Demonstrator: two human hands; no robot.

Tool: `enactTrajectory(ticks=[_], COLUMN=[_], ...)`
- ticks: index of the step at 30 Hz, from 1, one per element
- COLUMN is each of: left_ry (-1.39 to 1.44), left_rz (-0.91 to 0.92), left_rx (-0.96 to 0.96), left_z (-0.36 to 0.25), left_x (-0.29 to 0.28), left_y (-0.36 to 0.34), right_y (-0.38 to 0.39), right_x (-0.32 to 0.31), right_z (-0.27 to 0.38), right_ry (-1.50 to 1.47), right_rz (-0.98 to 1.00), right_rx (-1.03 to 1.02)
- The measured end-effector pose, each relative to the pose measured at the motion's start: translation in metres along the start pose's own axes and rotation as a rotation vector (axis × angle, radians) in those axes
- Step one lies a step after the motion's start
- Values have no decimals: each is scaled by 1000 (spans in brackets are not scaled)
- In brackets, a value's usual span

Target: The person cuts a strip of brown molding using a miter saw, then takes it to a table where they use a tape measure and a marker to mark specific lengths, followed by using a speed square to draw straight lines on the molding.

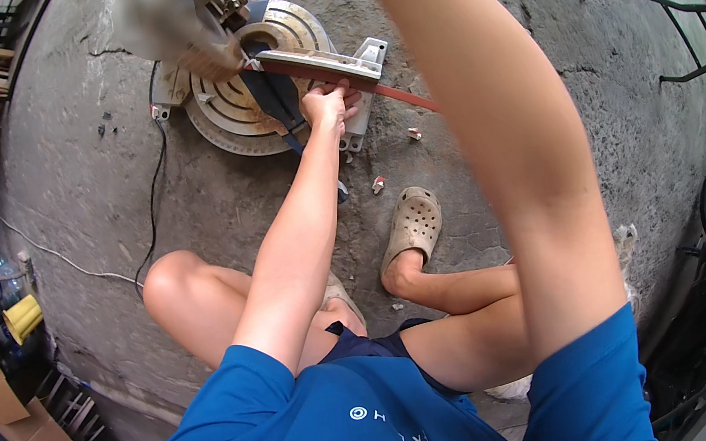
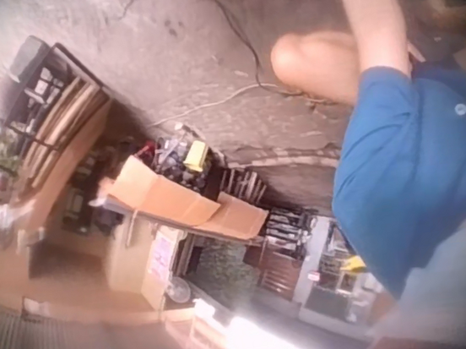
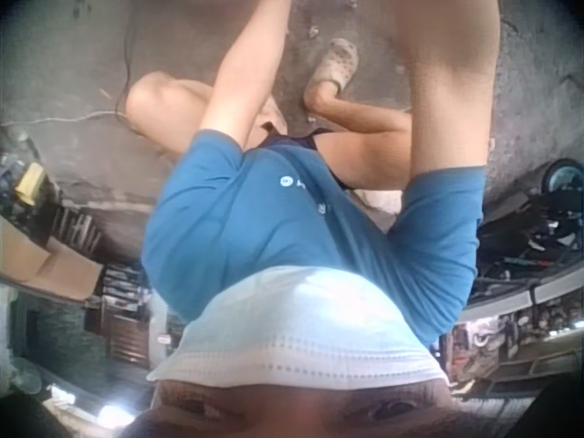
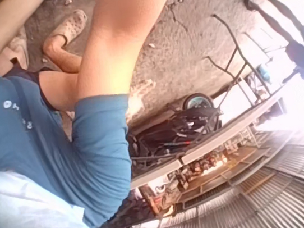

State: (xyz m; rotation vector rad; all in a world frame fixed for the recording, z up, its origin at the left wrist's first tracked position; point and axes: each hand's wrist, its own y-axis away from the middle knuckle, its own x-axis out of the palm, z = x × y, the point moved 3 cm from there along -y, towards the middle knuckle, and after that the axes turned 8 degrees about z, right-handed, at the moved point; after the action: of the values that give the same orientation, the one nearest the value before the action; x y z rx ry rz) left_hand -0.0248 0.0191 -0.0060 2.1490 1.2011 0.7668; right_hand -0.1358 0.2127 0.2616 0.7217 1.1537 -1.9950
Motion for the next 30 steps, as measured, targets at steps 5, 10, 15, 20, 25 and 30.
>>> enactTrajectory(ticks=[5,10,15,20,25,30], left_ry=[-5,-8,56,-72,14,-26], left_rz=[107,274,347,513,734,1011], left_rx=[71,136,124,48,159,82], left_z=[4,19,23,21,-5,-21], left_x=[-14,0,0,9,20,36], left_y=[2,43,110,171,206,228], right_y=[189,337,383,429,475,487], right_x=[0,-32,-54,-113,-152,-172], right_z=[-71,-69,-51,12,69,98], right_ry=[235,209,-119,-184,-220,-128], right_rz=[616,865,1088,845,548,317], right_rx=[153,183,622,716,893,1059])
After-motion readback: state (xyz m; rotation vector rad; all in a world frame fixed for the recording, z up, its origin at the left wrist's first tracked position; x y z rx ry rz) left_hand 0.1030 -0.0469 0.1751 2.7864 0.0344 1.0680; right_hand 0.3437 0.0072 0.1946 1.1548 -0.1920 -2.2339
